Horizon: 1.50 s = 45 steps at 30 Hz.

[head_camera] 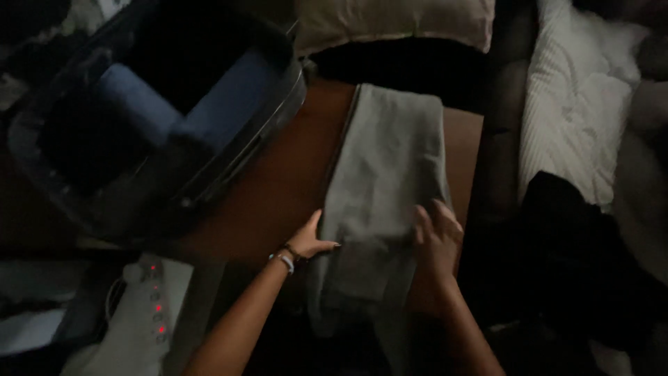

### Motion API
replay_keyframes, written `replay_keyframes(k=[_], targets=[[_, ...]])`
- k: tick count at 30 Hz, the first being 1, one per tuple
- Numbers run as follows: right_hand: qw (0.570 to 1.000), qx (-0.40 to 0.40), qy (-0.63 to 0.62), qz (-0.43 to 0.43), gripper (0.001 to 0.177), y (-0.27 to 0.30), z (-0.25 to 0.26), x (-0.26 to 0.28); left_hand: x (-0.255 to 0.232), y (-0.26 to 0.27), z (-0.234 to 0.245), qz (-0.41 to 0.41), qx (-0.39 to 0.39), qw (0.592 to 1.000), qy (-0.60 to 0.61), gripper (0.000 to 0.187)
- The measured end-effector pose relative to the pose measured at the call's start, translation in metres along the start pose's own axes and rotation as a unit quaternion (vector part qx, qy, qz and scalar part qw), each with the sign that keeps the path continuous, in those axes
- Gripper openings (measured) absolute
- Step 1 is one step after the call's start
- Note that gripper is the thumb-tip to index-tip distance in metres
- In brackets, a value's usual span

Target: The person folds a pair of grey sweatpants on a wooden surface by bringing the legs together and rolling them into a compact bundle. They place the folded bundle into an open suitcase and then pick up a black garment.

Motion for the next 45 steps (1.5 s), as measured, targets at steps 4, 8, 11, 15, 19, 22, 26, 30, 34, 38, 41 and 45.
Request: replay_keyframes(k=[4,8,11,15,19,22,26,30,34,38,41,45], targets=[[0.95,0.26,-0.11,0.13,0.066,0.049,-0.047,0.077,0.038,0.018,-0.026,0.044,-0.059,0.993,-0.094,0.109],[0.944,0.322,-0.06,0.029,0.067,0.08,-0.075,0.093,0.062,0.035,-0.032,-0.027,-0.237,0.971,-0.013,0.081],[0.972,0.231,-0.037,0.009,0.068,0.082,-0.071,0.095,0.064,0.062,-0.036,0.117,-0.257,0.956,-0.081,0.065],[0.948,0.317,0.012,0.003,0.071,0.1,-0.078,0.094,0.049,0.09,-0.054,0.118,-0.247,0.961,-0.043,0.08],[0.952,0.305,-0.017,0.005,0.074,0.125,-0.073,0.096,0.081,0.1,-0.076,0.08,-0.24,0.967,-0.034,0.087],[0.956,0.291,-0.005,0.03,0.08,0.13,-0.063,0.109,0.117,0.098,-0.074,0.117,-0.231,0.964,0.057,0.085],[0.893,0.45,0.016,-0.023,0.1,0.133,-0.055,0.122,0.135,0.103,-0.087,0.197,-0.228,0.941,0.151,0.098],[0.907,0.421,0.024,-0.024,0.1,0.119,-0.039,0.141,0.128,0.11,-0.099,0.115,-0.166,0.976,0.082,0.12],[0.895,0.445,0.006,-0.037,0.098,0.108,-0.039,0.133,0.111,0.12,-0.108,0.117,-0.105,0.959,0.236,0.117],[0.884,0.465,-0.029,-0.027,0.099,0.106,-0.031,0.137,0.083,0.142,-0.107,0.208,-0.171,0.885,0.38,0.108],[0.868,0.491,-0.068,-0.026,0.116,0.131,-0.008,0.16,0.056,0.148,-0.103,0.191,-0.178,0.865,0.428,0.08],[0.923,0.374,-0.046,0.074,0.106,0.169,0.013,0.199,0.022,0.155,-0.103,0.13,-0.133,0.828,0.529,0.072]])
Point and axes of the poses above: each hand's wrist, its own y-axis away from the middle knuckle, its own z-axis out of the back of the hand, x = y × z, the point moved 7 cm from there along -y, towards the middle knuckle, and after that the axes turned 10 degrees about -y, right-handed, at the moved point
